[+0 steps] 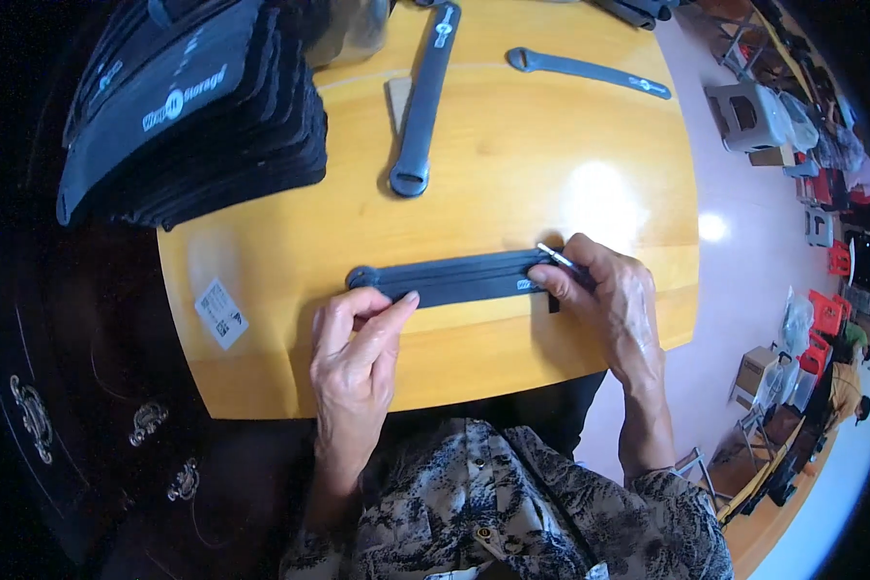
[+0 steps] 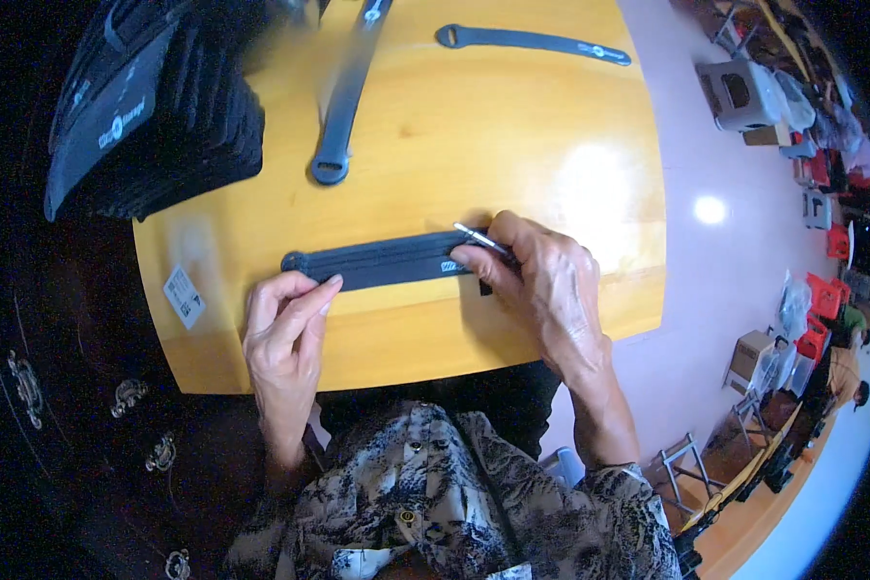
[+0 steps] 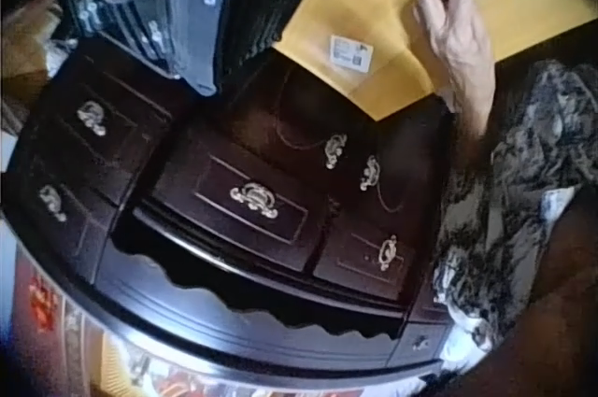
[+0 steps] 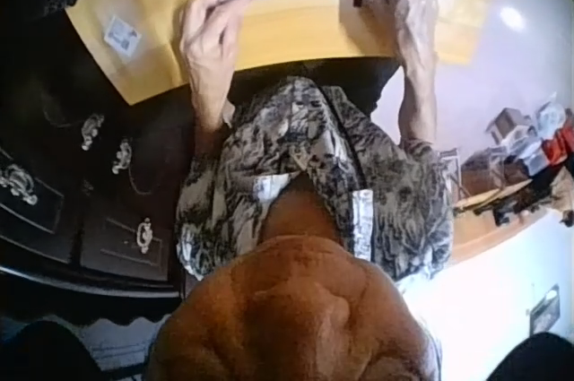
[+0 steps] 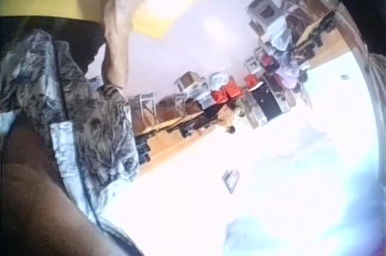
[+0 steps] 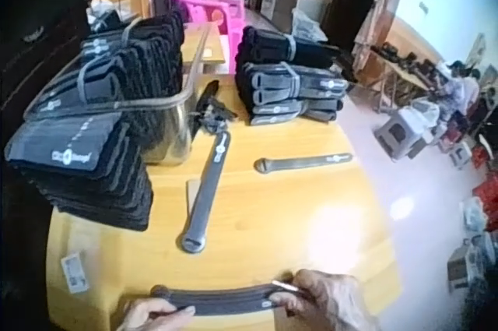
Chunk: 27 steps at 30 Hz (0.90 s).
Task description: The recorder is using a small metal pick to clean out holes and trim excess material from black velcro storage straps.
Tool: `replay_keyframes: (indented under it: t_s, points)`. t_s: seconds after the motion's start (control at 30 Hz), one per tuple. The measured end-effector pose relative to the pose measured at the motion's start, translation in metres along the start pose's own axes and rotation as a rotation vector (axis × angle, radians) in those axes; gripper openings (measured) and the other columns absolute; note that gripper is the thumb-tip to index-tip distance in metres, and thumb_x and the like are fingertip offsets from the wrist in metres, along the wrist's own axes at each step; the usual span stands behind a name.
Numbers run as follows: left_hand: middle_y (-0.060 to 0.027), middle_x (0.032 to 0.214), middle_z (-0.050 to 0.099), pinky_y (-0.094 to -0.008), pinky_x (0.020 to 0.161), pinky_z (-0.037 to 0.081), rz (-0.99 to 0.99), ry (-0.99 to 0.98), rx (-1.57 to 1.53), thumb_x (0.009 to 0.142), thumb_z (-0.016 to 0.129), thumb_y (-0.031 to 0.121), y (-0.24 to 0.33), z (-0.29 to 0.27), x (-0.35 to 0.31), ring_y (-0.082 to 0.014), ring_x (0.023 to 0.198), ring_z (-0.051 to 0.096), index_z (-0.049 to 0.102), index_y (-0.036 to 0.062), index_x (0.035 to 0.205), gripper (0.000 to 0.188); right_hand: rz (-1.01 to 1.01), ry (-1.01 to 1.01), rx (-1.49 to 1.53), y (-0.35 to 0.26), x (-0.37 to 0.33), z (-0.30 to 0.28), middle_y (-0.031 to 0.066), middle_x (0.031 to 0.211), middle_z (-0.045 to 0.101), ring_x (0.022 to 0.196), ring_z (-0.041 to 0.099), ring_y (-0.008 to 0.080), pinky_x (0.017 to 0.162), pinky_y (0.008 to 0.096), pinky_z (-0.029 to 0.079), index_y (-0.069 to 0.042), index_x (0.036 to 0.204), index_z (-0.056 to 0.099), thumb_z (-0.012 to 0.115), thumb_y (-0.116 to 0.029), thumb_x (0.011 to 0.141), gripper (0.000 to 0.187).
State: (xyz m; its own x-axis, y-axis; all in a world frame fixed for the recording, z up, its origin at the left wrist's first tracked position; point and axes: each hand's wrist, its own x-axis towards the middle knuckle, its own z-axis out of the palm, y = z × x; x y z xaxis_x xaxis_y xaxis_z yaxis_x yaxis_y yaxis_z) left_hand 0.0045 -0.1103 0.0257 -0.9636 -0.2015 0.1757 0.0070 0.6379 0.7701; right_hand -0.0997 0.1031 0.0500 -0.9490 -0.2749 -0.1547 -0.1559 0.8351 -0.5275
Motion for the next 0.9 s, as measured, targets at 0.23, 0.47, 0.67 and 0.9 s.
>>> replay_keyframes:
  t_s: [0.23,0.47,0.67,0.9]
  points:
    - [-0.0097,0.11,0.061,-0.037,0.087,0.043,0.137,0.018,0.28,0.074,0.07,0.003,0.013,-0.009,0.0,-0.0281,0.103,0.055,0.068,0.0091,0.107,0.033,-0.074,-0.019,0.279,0.021,0.035,-0.039,0.0042,0.064,0.052,0.056,0.046,0.0116,0.051,0.0284,0.037,0.0,0.08,0.063,0.071,-0.023,0.083,0.024]
    - [-0.0182,0.152,0.021,-0.0476,0.113,0.013,0.1,-0.391,0.466,0.089,0.052,0.044,0.004,0.005,0.0,-0.0361,0.141,0.017,0.031,0.0158,0.145,0.067,-0.36,0.394,-0.081,0.05,0.138,-0.035,0.0087,0.106,0.063,0.083,0.063,0.0304,0.074,0.0382,0.049,-0.007,0.102,0.065,0.061,-0.028,0.088,0.025]
    - [-0.0244,0.152,0.013,-0.0508,0.113,0.012,0.051,-0.439,0.496,0.089,0.05,0.044,0.013,0.01,0.003,-0.0397,0.141,0.013,0.028,0.0082,0.145,0.07,-0.337,0.39,-0.171,0.055,0.149,-0.03,0.0075,0.105,0.062,0.089,0.063,0.0315,0.076,0.0405,0.049,-0.009,0.103,0.065,0.062,-0.025,0.087,0.022]
    - [-0.0166,0.151,0.023,-0.0457,0.114,0.014,0.085,-0.414,0.519,0.089,0.052,0.041,0.015,0.001,0.005,-0.0322,0.141,0.019,0.031,0.0118,0.145,0.067,-0.286,0.253,-0.191,0.056,0.144,-0.041,0.012,0.095,0.064,0.085,0.063,0.0306,0.075,0.0396,0.049,-0.006,0.1,0.064,0.067,-0.021,0.082,0.023]
